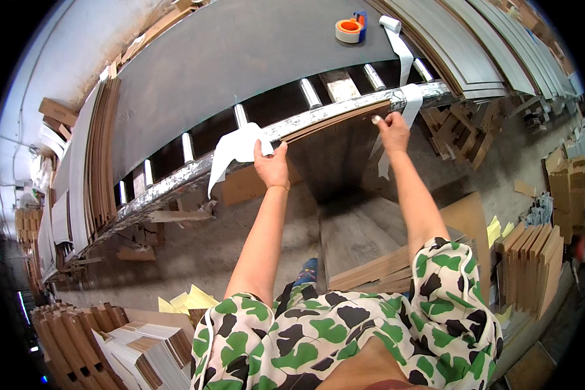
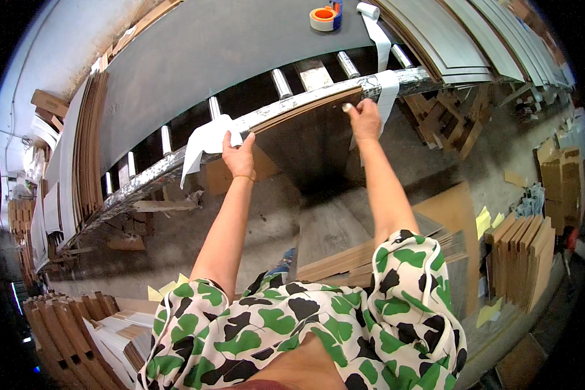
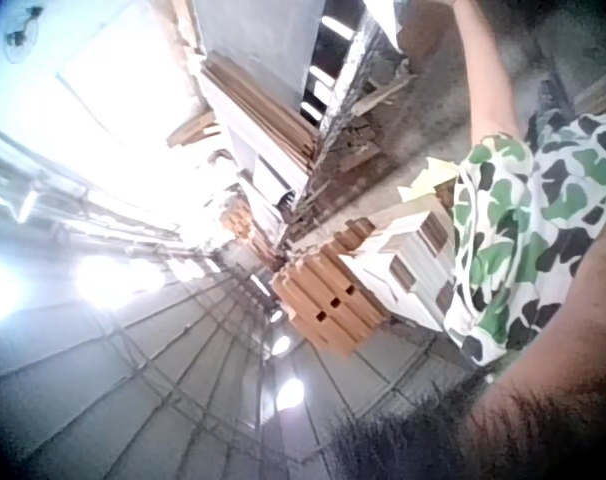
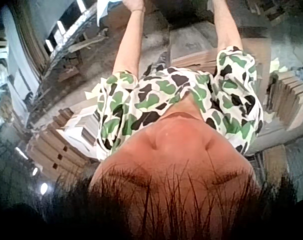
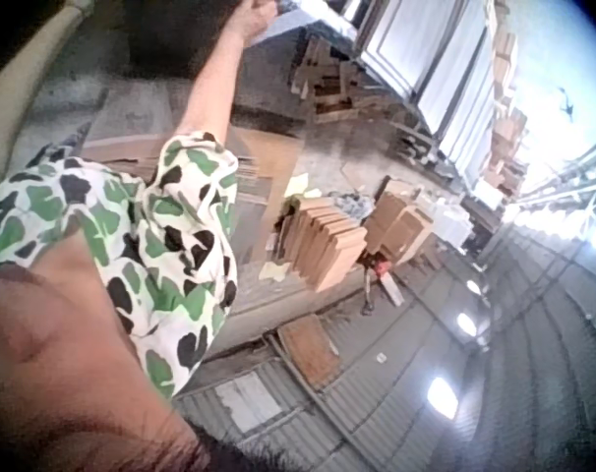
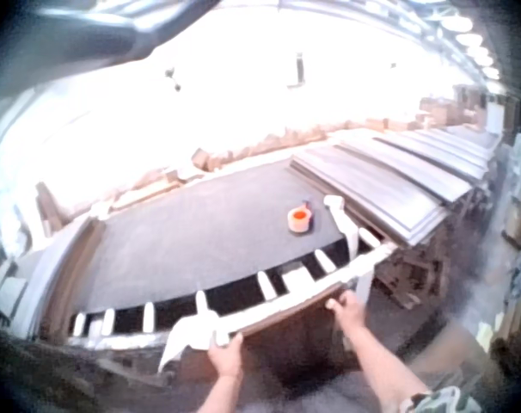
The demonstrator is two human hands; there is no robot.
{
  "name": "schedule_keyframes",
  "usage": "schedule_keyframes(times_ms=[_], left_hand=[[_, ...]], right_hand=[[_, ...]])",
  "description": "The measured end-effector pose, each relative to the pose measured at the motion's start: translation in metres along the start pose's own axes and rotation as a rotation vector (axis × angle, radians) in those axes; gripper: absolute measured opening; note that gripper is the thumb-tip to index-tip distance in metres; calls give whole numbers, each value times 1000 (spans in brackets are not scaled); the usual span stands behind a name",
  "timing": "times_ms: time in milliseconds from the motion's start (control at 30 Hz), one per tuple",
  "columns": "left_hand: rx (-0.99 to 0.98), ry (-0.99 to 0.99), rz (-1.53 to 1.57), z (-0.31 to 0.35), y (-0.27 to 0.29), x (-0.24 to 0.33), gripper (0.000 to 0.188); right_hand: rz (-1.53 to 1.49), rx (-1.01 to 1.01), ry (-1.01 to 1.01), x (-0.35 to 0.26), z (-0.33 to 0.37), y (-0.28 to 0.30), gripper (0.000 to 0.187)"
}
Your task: The person peels small white numbered labels from a sheet one by one and applies them to the end grain of stacked wooden boards, then unrolls a long strip of white tape and applies it along the side of a wooden panel.
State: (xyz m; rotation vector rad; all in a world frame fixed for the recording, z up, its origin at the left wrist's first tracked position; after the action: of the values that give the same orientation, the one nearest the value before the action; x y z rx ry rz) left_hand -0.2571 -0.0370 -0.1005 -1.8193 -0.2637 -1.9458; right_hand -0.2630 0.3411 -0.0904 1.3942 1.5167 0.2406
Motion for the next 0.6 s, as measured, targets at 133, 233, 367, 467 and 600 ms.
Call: schedule_keyframes(times_ms=[133,233,367,467,600], left_hand=[[-110,103,159,0,-4,-8,84],[-223,196,210,18,-13,0,99],[-282,69,154,41,4,16,91],[-180,-56,43,60,32,45,68],[-234,-108,-53,98,48,103,30]], right_hand=[[-208,-128,-137,0,-17,42,19],[-268,-103,167,-59,-4,77,14],[-131,-451,593,-136,46,71,11],[332,-1214,369,-92,107,27,35],[5,-1315,257,-122,129,49,47]])
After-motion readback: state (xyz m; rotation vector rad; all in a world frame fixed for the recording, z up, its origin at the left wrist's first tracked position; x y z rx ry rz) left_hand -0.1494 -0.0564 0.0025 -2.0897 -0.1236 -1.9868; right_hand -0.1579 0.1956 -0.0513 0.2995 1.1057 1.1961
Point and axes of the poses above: each hand's wrist, its own z-axis away from the middle knuckle, its own y-axis out of the back of the hand, x = y × z, the point moved 9 cm from there along -z, towards the middle knuckle, and after that the axes turned 9 degrees about z, right-handed, at the moved point
